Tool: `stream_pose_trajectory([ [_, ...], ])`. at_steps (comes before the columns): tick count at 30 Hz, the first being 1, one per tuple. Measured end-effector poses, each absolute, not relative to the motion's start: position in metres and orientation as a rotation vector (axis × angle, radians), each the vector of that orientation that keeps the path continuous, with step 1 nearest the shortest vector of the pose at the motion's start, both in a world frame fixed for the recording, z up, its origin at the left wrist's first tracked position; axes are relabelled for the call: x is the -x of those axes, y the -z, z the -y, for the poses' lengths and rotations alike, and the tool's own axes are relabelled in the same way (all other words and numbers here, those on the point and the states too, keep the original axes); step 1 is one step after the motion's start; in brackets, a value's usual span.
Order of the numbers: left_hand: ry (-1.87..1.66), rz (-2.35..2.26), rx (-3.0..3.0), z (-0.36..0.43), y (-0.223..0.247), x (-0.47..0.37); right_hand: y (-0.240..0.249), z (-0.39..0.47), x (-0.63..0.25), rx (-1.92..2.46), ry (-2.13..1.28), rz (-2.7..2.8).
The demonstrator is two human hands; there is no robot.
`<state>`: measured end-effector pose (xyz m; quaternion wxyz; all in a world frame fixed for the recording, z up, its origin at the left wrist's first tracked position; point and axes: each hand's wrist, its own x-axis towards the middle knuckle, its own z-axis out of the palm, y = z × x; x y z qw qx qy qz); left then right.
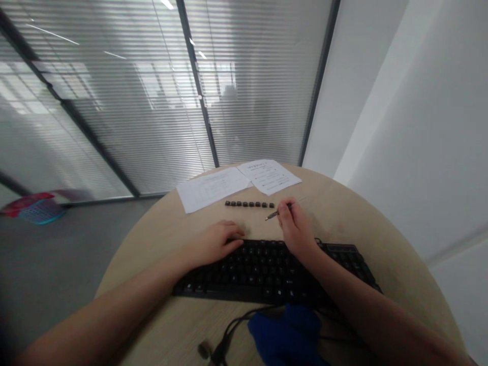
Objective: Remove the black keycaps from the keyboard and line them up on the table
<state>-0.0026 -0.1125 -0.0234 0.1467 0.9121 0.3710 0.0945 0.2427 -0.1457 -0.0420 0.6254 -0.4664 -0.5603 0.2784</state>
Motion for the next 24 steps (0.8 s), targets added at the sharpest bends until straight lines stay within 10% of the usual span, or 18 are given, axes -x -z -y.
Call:
stream_pose_trajectory([
  [24, -0.232, -0.991, -2.484, 0.092, 0.034, 0.010, 0.032, 0.151, -0.247, 1.279, -0.857, 1.917],
])
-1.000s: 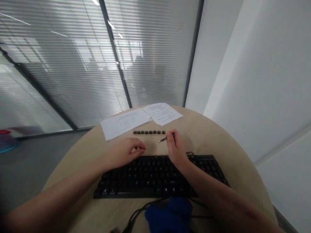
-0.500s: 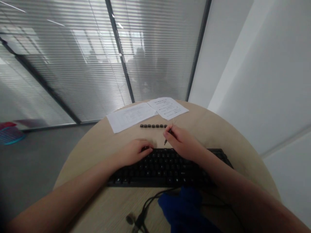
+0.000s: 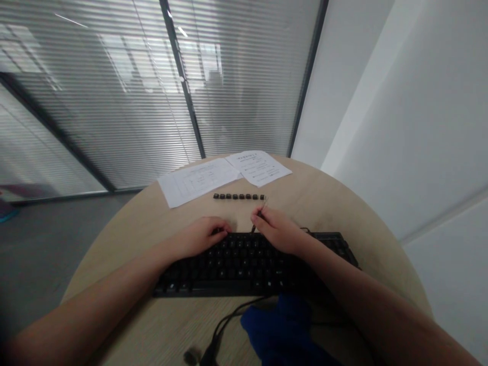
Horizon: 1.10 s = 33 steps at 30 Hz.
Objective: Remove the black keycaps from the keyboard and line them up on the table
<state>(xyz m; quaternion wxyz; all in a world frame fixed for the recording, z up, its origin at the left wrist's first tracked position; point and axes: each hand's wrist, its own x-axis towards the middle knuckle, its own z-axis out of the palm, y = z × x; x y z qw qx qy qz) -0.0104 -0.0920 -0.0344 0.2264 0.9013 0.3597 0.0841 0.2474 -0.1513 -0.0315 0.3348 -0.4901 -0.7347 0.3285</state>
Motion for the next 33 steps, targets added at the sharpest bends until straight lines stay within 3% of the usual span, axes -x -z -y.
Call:
stream_pose_trajectory([
  [12, -0.260, -0.984, -2.481, 0.095, 0.031, 0.010, 0.047, 0.149, -0.247, 1.231, -0.920, 1.809],
  [24, -0.250, -1.004, -2.477, 0.095, 0.033, 0.010, 0.033, 0.158, -0.239, 1.238, -0.608, 2.216],
  [33, -0.249, -0.998, -2.461, 0.095, 0.032, 0.011, 0.042, 0.158, -0.242, 1.192, -0.607, 1.997],
])
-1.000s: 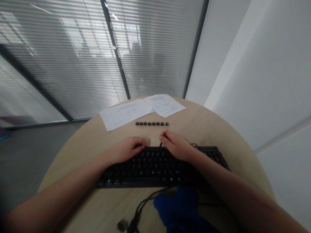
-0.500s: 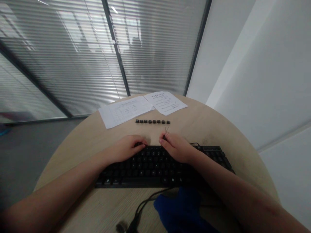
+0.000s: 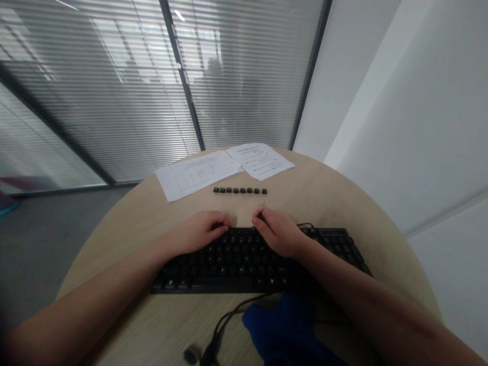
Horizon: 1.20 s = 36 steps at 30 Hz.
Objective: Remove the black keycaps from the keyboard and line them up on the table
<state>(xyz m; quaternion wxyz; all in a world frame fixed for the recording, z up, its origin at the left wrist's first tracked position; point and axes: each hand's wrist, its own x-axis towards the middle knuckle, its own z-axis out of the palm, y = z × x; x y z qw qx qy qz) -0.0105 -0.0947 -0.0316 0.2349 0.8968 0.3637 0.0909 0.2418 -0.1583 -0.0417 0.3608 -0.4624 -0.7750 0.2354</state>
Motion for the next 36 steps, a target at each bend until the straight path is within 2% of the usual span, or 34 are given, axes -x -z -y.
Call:
stream_pose_trajectory([
  [6, -0.270, -1.006, -2.465, 0.094, 0.032, 0.011, 0.057, 0.150, -0.246, 1.178, -0.831, 1.453],
  [17, -0.293, -1.057, -2.590, 0.107, 0.021, 0.008, 0.051, 0.145, -0.238, 1.135, -1.023, 1.463],
  [22, -0.417, -0.984, -2.588, 0.114, 0.001, -0.013, 0.052, 0.143, -0.239, 1.144, -1.030, 1.461],
  [28, -0.428, -1.010, -2.528, 0.105, -0.002, -0.042, 0.049, 0.140, -0.239, 1.045, -1.067, 1.396],
  [36, -0.519, -0.850, -2.283, 0.094, -0.018, -0.050, 0.017, 0.134, -0.250, 1.054, -1.117, 1.360],
])
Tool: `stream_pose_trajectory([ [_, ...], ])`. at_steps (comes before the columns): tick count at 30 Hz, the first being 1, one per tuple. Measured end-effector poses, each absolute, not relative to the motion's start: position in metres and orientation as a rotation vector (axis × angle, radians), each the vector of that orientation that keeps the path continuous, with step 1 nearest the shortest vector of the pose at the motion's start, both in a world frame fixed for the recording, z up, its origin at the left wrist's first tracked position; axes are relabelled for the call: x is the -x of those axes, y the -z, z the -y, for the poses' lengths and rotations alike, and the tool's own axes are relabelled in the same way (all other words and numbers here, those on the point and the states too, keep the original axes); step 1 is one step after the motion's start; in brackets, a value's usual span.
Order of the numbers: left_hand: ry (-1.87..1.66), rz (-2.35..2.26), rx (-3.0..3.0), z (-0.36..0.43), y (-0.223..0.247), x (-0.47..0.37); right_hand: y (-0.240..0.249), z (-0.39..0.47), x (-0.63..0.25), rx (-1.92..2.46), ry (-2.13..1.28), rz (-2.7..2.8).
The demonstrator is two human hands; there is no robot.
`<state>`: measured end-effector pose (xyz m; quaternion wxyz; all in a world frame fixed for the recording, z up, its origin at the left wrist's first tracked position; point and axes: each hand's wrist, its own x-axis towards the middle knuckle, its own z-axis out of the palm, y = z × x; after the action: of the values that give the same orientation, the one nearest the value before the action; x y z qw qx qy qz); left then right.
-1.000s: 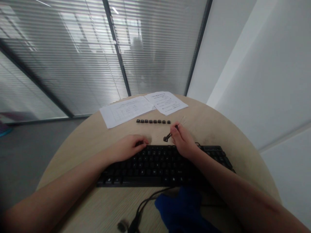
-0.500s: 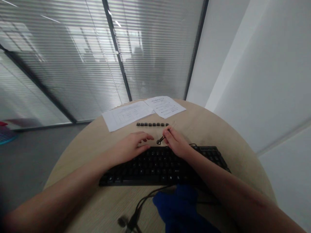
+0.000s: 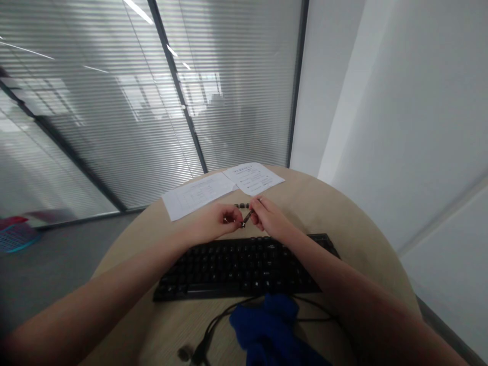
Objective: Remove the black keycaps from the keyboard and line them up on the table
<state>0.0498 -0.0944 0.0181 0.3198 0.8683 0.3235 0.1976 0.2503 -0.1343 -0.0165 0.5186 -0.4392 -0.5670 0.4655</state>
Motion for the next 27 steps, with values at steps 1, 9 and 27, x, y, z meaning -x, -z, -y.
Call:
stream_pose_trajectory([
  [1, -0.523, -0.819, -2.240, 0.091, -0.021, -0.050, 0.010, 0.133, -0.253, 1.067, -1.122, 1.357],
  [9, -0.609, -0.954, -2.388, 0.028, -0.015, -0.095, -0.051, 0.131, -0.290, 1.060, -0.919, 1.109],
  [27, -0.056, -0.869, -3.071, -0.011, 0.016, -0.144, -0.074, 0.136, -0.306, 0.970, -0.801, 0.973],
])
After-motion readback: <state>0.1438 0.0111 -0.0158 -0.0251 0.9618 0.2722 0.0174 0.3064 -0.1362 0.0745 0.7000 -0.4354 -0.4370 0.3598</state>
